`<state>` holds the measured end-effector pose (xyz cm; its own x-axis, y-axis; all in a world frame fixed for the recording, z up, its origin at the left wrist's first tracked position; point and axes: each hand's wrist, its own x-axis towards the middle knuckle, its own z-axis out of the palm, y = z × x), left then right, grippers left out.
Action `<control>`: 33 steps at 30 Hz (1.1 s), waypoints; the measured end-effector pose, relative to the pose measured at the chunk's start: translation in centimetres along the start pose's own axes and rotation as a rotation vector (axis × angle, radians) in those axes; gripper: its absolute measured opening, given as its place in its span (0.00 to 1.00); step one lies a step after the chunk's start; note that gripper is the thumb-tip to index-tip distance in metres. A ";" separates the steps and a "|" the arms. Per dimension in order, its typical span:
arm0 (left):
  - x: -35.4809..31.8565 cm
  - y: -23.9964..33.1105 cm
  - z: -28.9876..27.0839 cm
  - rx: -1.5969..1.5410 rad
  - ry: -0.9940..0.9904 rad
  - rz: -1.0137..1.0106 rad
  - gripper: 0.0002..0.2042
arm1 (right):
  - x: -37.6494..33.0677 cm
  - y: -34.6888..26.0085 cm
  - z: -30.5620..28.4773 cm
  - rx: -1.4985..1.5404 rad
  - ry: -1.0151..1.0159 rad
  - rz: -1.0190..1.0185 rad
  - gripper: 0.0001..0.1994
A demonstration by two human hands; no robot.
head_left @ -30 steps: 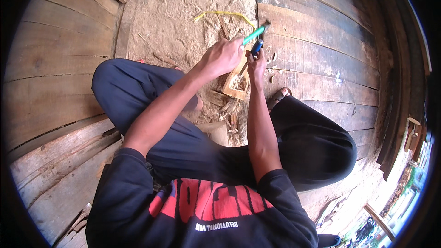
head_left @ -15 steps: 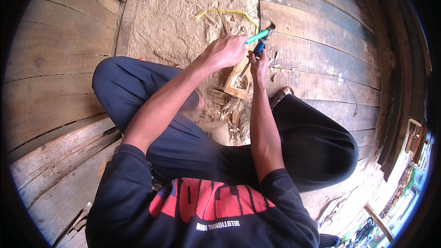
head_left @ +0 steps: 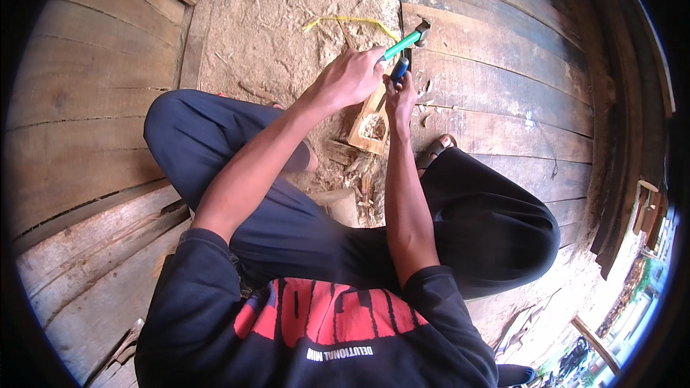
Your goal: The person sits on a wooden floor and uses a hammer and chisel to carve a small wooden block. They repeatedly strike the chisel to remove wood shavings, occasionally adjusting the chisel's position.
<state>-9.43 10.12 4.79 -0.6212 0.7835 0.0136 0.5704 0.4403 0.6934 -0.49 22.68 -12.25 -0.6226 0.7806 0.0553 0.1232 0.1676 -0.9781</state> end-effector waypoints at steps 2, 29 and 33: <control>-0.2 0.1 -0.2 0.004 -0.005 -0.008 0.15 | -0.5 0.1 -0.2 -0.072 0.009 -0.013 0.12; -1.2 0.9 0.4 0.016 -0.062 -0.084 0.17 | 0.5 0.6 -0.6 -0.084 -0.010 0.023 0.13; -1.3 1.3 0.2 0.028 -0.087 -0.051 0.17 | 0.7 0.8 -0.8 -0.141 -0.011 -0.006 0.13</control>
<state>-7.78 9.78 5.55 -0.6017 0.7942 -0.0851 0.5544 0.4919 0.6713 -0.17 23.83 -12.85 -0.6323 0.7726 0.0579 0.2261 0.2555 -0.9400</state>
